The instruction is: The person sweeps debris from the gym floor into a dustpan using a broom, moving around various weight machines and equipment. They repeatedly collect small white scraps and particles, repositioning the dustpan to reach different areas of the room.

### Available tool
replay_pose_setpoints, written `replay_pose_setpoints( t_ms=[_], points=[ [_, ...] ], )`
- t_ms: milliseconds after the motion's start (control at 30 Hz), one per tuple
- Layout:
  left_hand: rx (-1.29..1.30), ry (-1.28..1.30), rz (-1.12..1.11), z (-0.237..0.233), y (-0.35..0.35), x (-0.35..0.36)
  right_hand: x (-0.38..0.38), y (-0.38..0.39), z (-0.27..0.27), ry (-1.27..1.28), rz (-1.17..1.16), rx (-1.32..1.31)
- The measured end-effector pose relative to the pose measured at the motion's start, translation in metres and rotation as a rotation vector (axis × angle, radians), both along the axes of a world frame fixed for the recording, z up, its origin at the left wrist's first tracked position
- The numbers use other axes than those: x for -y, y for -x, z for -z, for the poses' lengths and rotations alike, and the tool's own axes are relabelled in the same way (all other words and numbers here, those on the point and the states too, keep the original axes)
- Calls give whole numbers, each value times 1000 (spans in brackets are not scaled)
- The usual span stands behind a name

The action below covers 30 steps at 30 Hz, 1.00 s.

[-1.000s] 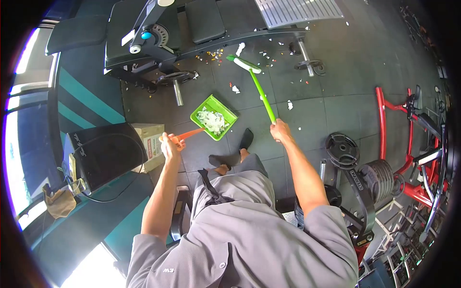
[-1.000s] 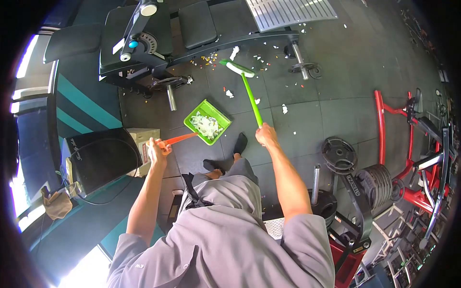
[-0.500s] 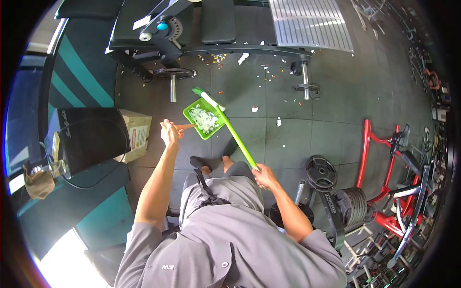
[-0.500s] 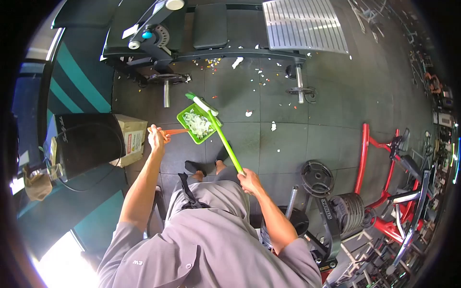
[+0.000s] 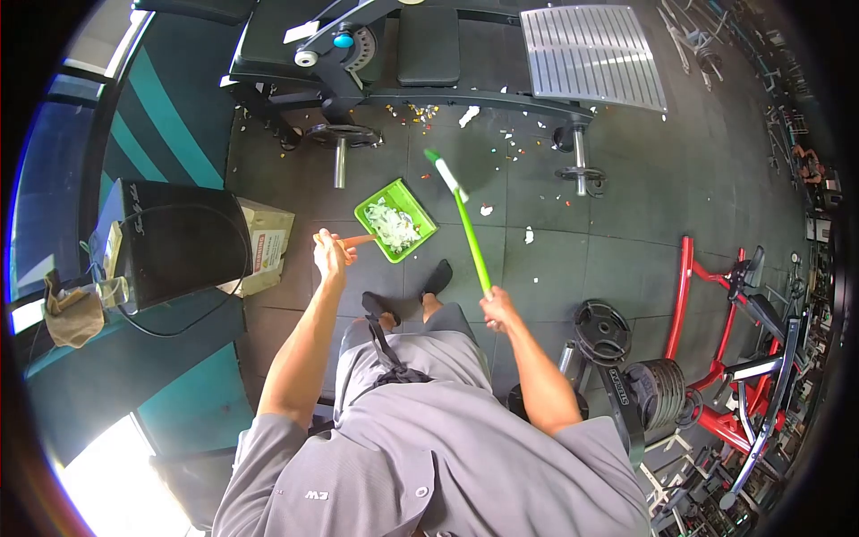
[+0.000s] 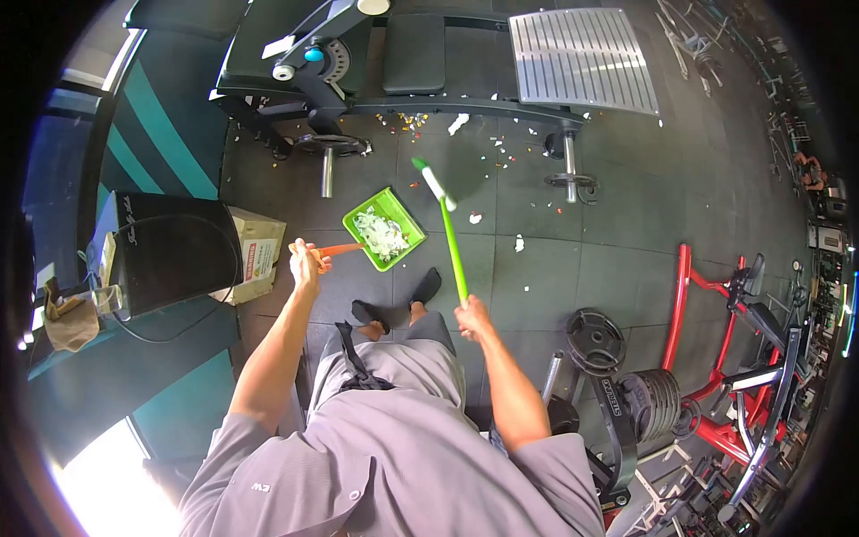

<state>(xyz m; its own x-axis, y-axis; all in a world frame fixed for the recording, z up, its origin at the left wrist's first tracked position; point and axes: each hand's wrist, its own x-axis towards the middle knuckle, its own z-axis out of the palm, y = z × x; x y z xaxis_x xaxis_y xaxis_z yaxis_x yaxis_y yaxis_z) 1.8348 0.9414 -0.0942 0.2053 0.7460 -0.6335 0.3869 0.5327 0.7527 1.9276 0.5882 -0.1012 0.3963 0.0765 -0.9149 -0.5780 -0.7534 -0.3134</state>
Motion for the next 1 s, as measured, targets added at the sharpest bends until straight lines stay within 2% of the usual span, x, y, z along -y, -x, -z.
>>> replay_pose_setpoints(
  t_ms=[167,233,333,400,533,600,700,800,867,933,1000],
  points=[
    [31,-5,6,0,14,-7,20,38,-7,-247,151,-207],
    [36,-6,-16,-7,28,-12,28,32,-56,-271,229,-308],
    [56,-41,0,-24,56,-13,34,-7,-105,-188,125,-198],
    [53,-42,-36,-28,81,-21,32,-40,-115,-161,53,-89],
    [40,-23,-130,-54,107,-38,6,-112,-75,-76,-398,199],
    [42,-20,-163,-58,108,-49,-13,-139,-41,-20,-499,295],
    [19,11,-198,-44,102,-67,-53,-148,-14,117,-514,277],
    [-109,-25,-174,-8,94,-81,-60,-125,38,84,-496,192],
    [-136,-47,-174,3,90,-83,-57,-97,40,20,-444,145],
    [-148,-75,-162,9,89,-84,-43,-76,40,-5,-490,126],
    [-151,-100,-159,11,89,-87,-35,-63,5,-53,-441,114]
  ],
)
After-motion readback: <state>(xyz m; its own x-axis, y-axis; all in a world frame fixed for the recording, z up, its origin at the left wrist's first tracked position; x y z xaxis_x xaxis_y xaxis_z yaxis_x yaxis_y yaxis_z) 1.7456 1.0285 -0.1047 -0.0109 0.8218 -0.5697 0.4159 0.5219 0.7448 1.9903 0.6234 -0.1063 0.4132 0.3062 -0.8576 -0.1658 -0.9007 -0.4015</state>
